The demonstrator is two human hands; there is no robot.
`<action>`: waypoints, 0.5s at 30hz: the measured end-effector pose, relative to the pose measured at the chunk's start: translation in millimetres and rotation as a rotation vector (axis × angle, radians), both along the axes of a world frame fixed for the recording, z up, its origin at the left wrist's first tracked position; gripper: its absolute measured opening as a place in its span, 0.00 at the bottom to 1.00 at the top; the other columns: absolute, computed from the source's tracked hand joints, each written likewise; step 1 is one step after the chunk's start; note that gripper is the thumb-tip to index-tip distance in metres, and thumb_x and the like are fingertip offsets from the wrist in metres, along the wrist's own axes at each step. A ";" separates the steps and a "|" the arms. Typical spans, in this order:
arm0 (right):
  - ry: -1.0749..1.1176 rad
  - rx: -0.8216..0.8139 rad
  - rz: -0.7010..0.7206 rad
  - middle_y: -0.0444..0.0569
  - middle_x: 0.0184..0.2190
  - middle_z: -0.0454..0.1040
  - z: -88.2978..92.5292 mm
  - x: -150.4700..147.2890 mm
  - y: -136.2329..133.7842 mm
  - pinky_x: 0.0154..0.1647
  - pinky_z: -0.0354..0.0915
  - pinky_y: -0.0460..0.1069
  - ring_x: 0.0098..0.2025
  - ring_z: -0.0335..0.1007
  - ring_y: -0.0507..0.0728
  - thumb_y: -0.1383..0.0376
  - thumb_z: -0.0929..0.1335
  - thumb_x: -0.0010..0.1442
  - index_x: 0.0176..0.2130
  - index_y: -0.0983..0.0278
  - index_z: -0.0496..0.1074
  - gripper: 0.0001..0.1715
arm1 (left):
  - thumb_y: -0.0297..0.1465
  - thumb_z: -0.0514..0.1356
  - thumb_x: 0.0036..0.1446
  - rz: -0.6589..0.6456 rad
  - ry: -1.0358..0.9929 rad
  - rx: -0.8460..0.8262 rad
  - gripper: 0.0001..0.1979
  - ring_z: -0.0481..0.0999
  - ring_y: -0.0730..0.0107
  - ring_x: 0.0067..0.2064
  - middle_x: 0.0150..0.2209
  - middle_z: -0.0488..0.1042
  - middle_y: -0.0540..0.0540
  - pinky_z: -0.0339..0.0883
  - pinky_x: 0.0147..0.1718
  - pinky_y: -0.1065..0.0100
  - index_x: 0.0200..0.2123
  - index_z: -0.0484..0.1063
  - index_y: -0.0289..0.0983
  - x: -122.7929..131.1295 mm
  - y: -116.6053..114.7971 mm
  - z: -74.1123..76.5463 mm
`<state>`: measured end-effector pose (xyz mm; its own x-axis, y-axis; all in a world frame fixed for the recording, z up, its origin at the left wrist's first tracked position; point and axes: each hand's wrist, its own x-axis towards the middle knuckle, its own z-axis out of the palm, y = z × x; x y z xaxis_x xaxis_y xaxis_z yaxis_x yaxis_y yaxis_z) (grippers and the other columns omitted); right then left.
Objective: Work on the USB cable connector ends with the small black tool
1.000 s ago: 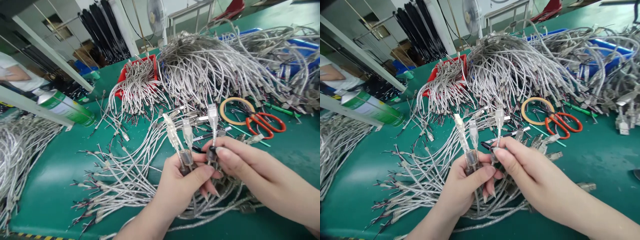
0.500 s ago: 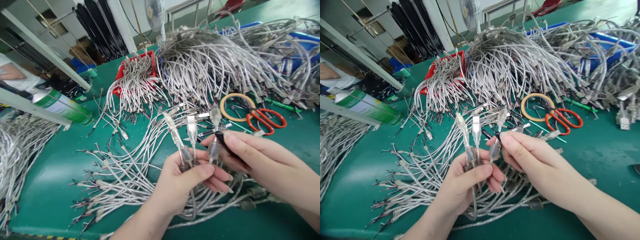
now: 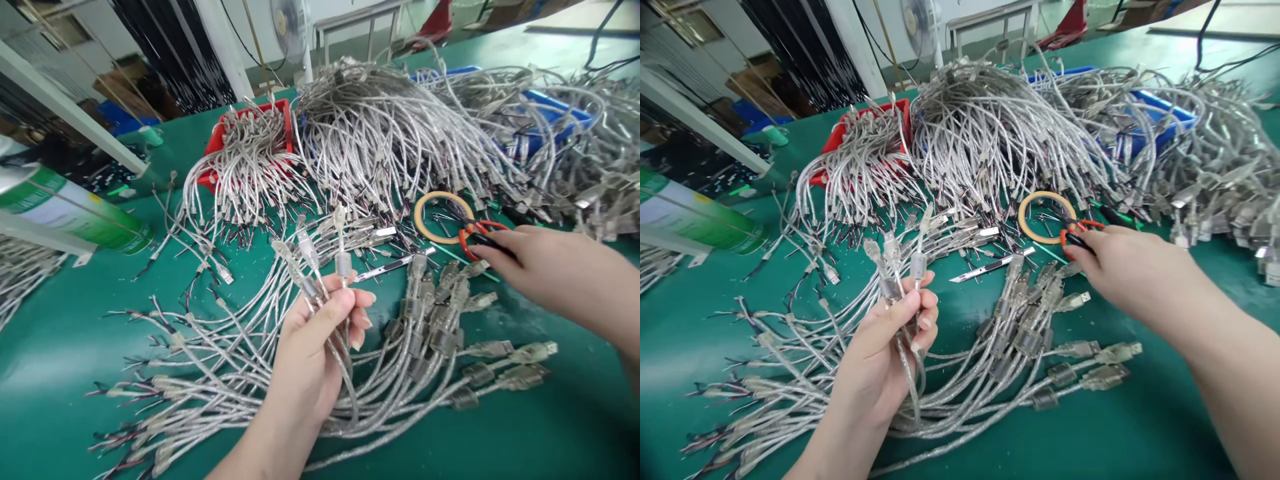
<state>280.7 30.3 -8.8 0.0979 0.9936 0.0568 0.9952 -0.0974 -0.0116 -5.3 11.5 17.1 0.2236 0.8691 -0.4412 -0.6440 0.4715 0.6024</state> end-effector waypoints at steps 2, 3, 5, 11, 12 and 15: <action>-0.030 -0.002 0.061 0.56 0.26 0.73 -5.7 2.8 -1.3 0.25 0.58 0.54 0.24 0.67 0.62 0.59 0.64 0.65 0.33 0.68 0.77 0.18 | 0.23 0.71 0.49 0.000 -0.003 -0.003 0.10 0.75 0.79 0.24 0.27 0.80 0.47 0.64 0.19 0.82 0.36 0.78 0.31 -0.3 0.3 -0.1; -0.037 0.027 0.102 0.57 0.27 0.73 -6.0 1.5 -1.2 0.27 0.61 0.55 0.26 0.68 0.63 0.59 0.65 0.66 0.35 0.70 0.77 0.18 | 0.23 0.71 0.49 -0.001 -0.002 -0.007 0.09 0.74 0.79 0.24 0.26 0.80 0.47 0.65 0.20 0.82 0.36 0.79 0.30 -0.3 0.4 -0.5; -0.009 0.116 0.222 0.60 0.32 0.74 -2.8 -8.0 1.4 0.36 0.65 0.59 0.34 0.71 0.66 0.59 0.63 0.68 0.41 0.73 0.78 0.21 | 0.24 0.71 0.50 0.002 0.003 -0.016 0.09 0.74 0.79 0.24 0.26 0.79 0.47 0.66 0.20 0.82 0.37 0.80 0.30 0.0 0.5 -1.8; 0.151 0.150 0.678 0.52 0.40 0.76 -1.9 -66.8 24.7 0.48 0.67 0.55 0.43 0.69 0.61 0.65 0.64 0.69 0.43 0.62 0.79 0.13 | 0.24 0.73 0.47 0.047 0.067 -0.009 0.08 0.74 0.79 0.26 0.28 0.78 0.49 0.68 0.21 0.81 0.33 0.81 0.32 2.2 -1.7 -3.6; 0.144 0.135 0.699 0.52 0.39 0.75 -5.4 -74.0 29.2 0.48 0.68 0.56 0.43 0.69 0.61 0.66 0.65 0.68 0.43 0.63 0.79 0.11 | 0.24 0.74 0.46 0.042 0.077 0.002 0.09 0.74 0.79 0.26 0.27 0.78 0.50 0.69 0.22 0.81 0.32 0.81 0.33 2.4 -2.3 -3.3; 0.095 0.076 0.720 0.50 0.40 0.75 -16.4 -84.4 40.1 0.45 0.70 0.57 0.42 0.71 0.59 0.65 0.70 0.65 0.43 0.65 0.76 0.07 | 0.25 0.75 0.44 0.006 0.098 0.019 0.10 0.75 0.79 0.25 0.26 0.78 0.49 0.72 0.26 0.80 0.32 0.82 0.33 2.3 -3.7 -2.0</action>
<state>196.3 70.3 -25.2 -0.5708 0.8070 0.1518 0.8063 0.5858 -0.0821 -2.9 7.8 15.1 0.1747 0.8786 -0.4445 -0.5848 0.4558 0.6711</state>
